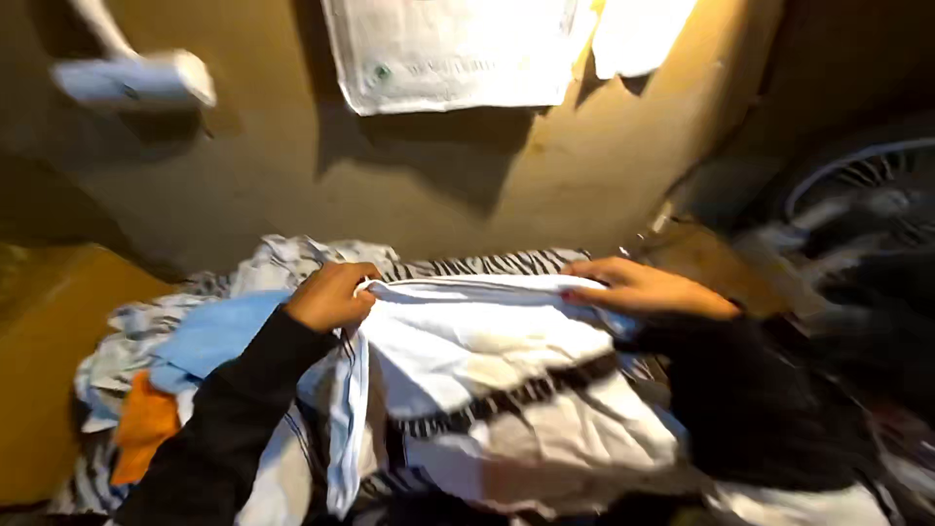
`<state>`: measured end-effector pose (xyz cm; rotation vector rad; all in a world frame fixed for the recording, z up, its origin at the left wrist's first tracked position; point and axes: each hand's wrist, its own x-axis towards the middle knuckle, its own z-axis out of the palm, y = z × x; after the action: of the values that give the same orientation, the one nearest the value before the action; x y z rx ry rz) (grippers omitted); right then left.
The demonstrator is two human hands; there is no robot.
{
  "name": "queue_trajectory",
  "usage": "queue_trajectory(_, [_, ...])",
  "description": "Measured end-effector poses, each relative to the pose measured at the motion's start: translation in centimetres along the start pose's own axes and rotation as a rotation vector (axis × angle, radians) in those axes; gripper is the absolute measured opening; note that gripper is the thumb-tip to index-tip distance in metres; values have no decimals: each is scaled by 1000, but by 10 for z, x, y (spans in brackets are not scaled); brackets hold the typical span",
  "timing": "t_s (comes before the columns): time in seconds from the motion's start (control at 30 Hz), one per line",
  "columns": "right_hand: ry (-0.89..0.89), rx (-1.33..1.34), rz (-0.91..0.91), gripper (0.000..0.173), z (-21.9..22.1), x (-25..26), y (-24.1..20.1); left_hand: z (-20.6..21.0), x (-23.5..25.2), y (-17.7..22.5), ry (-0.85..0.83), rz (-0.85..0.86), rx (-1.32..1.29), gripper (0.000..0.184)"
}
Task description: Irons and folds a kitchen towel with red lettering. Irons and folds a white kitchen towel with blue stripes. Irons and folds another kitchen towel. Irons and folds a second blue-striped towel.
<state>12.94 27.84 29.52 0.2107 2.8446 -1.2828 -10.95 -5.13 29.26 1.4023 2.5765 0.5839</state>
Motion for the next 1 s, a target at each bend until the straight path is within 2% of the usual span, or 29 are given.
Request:
queue_trajectory(0.1, [113, -103, 355, 36, 42, -3, 86, 113, 21, -38, -222, -186, 86, 32])
queue_trajectory(0.17, [197, -172, 472, 48, 64, -27, 136, 163, 14, -53, -354, -260, 38, 54])
queue_trajectory(0.27, [284, -45, 510, 39, 85, -57, 168, 188, -21, -53, -386, -337, -26, 83])
queue_trajectory(0.33, [311, 5, 500, 36, 97, -66, 170, 192, -43, -47, -298, -375, -20, 89])
queue_trajectory(0.4, [279, -25, 447, 42, 108, -59, 172, 194, -56, -43, -214, -412, 0, 92])
queue_trajectory(0.47, [215, -138, 347, 52, 128, -44, 176, 196, -64, -41, -184, -440, 36, 91])
queue_trajectory(0.5, [201, -208, 300, 51, 137, -34, 176, 197, -65, -41, -197, -448, 63, 89])
queue_trajectory(0.57, [258, -258, 221, 32, 150, -18, 176, 198, -65, -41, -246, -458, 129, 83])
queue_trajectory(0.6, [314, -211, 229, 25, 150, -11, 178, 197, -64, -40, -273, -461, 160, 81])
queue_trajectory(0.7, [527, 11, 363, 24, 130, 11, 189, 188, -62, -41, -323, -469, 177, 70])
queue_trajectory(0.77, [477, 51, 504, 33, 110, 23, 191, 178, -67, -44, -345, -484, 153, 55])
queue_trajectory(0.83, [424, 28, 561, 33, 103, 27, 197, 168, -75, -47, -349, -479, 156, 42])
queue_trajectory(0.9, [410, -12, 553, 31, 100, 26, 207, 158, -84, -50, -370, -499, 164, 36])
queue_trajectory(1.0, [404, 13, 494, 35, 110, 53, 229, 139, -103, -66, -450, -605, 182, 31])
